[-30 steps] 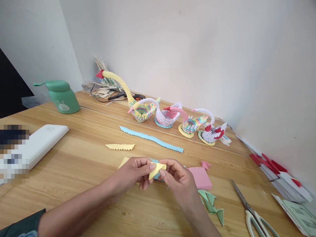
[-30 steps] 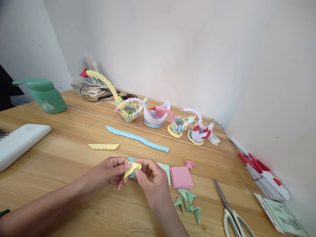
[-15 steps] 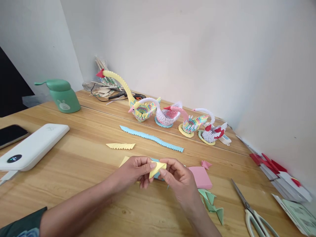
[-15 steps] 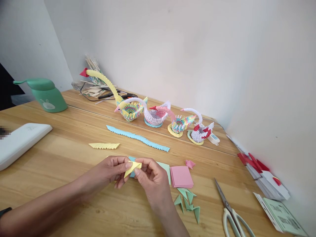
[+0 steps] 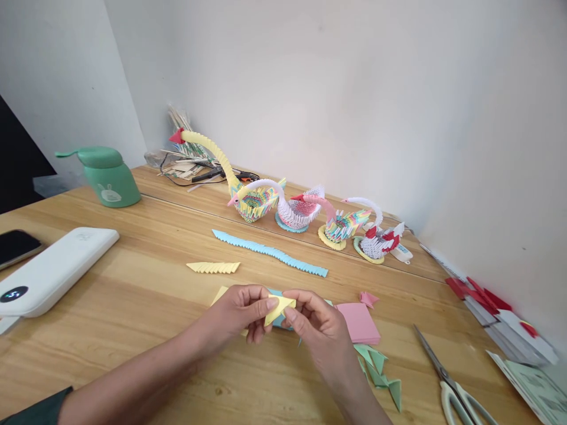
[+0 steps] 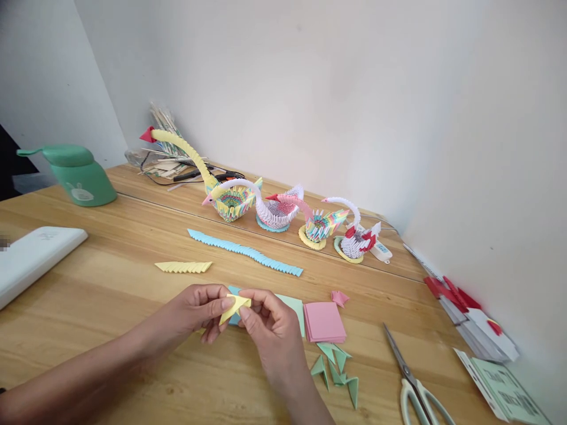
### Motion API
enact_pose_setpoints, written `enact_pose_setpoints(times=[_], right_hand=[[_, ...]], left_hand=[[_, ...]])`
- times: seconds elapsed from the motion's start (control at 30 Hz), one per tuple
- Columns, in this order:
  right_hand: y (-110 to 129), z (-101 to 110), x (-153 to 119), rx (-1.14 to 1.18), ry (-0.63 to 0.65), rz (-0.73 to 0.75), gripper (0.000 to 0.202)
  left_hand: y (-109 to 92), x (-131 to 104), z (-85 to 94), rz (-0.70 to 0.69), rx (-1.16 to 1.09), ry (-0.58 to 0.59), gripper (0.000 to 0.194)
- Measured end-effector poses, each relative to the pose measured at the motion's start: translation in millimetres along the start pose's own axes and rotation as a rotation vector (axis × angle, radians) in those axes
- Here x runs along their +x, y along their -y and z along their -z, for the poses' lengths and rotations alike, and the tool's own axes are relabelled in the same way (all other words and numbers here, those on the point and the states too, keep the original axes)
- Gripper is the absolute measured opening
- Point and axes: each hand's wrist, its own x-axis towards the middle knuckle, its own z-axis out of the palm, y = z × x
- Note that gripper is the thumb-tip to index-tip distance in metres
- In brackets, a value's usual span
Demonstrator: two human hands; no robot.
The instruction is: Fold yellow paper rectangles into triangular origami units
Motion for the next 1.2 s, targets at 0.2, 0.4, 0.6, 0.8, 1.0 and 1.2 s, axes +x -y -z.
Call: enact_pose_setpoints(times=[0.2,0.4,0.6,0.8,1.0,1.2], right_hand=[[0,1,1,-0.043,-0.019,-0.010,0.019],[3,0,2,-0.097,-0.003,-0.069,0.019],[4,-2,1,-0.106,-0.014,-0.070,0.020],[8,-1,1,-0.095,-0.014,-0.083,0.024],[9,0,0,-0.044,-0.029,-0.061,0.020],[11,-3,-1,-0.002,-0.068,-0.057,0.017]], left_hand=[[9,3,-1.3,-0.111,0.072,-0.086,0.031],[7,-3,-6.3,-0.446,0.596,-0.337,0.018],[6,-8,-2.7,-0.662,0.969,-0.335,0.005],[5,-8,-2.8,-0.683,0.993,-0.361,0.007],[3,-8,-3.2,-0.566,0.802,-0.343,0.005],[-2,-7,-5.1,-0.445,0.651,-0.299,0.013]])
